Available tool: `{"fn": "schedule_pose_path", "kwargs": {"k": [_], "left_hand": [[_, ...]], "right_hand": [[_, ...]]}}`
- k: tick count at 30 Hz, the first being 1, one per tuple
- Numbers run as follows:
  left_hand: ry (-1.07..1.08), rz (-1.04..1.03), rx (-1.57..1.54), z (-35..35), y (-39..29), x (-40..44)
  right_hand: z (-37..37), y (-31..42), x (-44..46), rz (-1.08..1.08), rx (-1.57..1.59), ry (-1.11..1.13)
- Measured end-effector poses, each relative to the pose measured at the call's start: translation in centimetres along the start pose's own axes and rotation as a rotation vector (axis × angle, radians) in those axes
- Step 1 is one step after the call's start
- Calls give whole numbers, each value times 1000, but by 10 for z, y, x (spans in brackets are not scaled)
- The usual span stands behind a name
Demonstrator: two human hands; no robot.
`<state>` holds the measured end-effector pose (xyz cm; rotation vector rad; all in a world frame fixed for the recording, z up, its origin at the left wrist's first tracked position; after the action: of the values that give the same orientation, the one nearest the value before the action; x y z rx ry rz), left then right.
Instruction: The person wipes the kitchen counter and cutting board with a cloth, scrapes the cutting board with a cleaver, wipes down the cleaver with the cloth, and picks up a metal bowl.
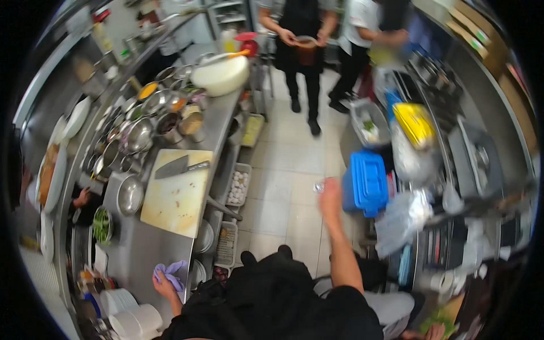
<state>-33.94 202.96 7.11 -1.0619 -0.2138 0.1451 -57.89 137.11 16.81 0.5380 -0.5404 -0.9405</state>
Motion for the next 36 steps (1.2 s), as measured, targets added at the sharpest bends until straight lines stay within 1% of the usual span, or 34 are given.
{"fn": "schedule_pose_path", "kwargs": {"k": [1,3,4,5,8,10,11,12,13,14,15,16,17,18,19,20,21,22,23,25,26,29,32,35,36], "left_hand": [[-31,-16,19,-1,-5,0],[-94,-27,1,-3,-13,-3],[-104,-33,-35,-9,-17,-3],[-111,-17,-35,-13,-20,-3],[-86,-14,-65,-33,-21,-1],[-80,-43,-90,-34,-26,-1],[-103,-26,-111,-37,-22,-3],[-126,1,-128,-37,-14,-10],[-149,28,-137,-33,-6,-19],[-177,31,-140,-28,4,-24],[-200,31,-142,-27,14,-27],[-222,32,-149,-29,21,-31],[-221,56,-140,-28,19,-37],[-222,83,-126,-19,-1,-41],[-218,107,-107,-12,-11,-43],[-241,116,-94,-7,-8,-46],[-257,120,-82,-1,-3,-46],[-275,118,-75,1,-1,-44],[-295,100,-38,4,-7,-44],[-366,91,-53,8,8,-36],[-403,85,-60,10,19,-31],[-394,65,245,5,39,-13],[-335,-29,667,-18,42,4],[-352,-24,606,-29,35,19],[-362,-8,616,-29,32,22]], "right_hand": [[25,-28,26,389,-313,-543],[104,-76,92,389,-86,-799],[143,-76,116,192,130,-940],[160,-127,165,290,-207,-1006],[100,-202,216,-287,-602,-188],[57,-224,206,9,-531,-102],[20,-238,197,-89,-416,8],[-44,-290,193,5,-291,-60],[-92,-285,157,252,-213,-116],[-140,-275,112,245,-267,193],[-190,-263,60,206,-388,607],[-232,-249,11,218,-479,960],[-265,-228,-36,280,-525,1234],[-291,-203,-75,368,-523,1436],[-313,-168,-101,472,-479,1547],[-332,-137,-120,545,-303,1595],[-346,-100,-132,650,-252,1577],[-350,-61,-135,633,-139,1562],[-348,-22,-134,687,-144,1533],[-344,46,-122,730,-171,1507],[-350,63,-114,743,-164,1481],[-359,107,-97,767,-159,1410],[-356,140,-85,729,-60,1469],[-343,193,-69,740,152,1430],[-339,216,-61,719,230,1357]]}}
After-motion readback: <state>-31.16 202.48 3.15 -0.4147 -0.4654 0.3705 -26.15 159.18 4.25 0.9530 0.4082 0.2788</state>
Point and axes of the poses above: each hand's wrist, its own x-axis towards the middle knuckle, its own z-axis out of the back of the hand, y = z × x, the point moved 4 cm from there along x, towards the middle knuckle, and after that the axes turned 7 degrees about y, right-handed, at the moved point
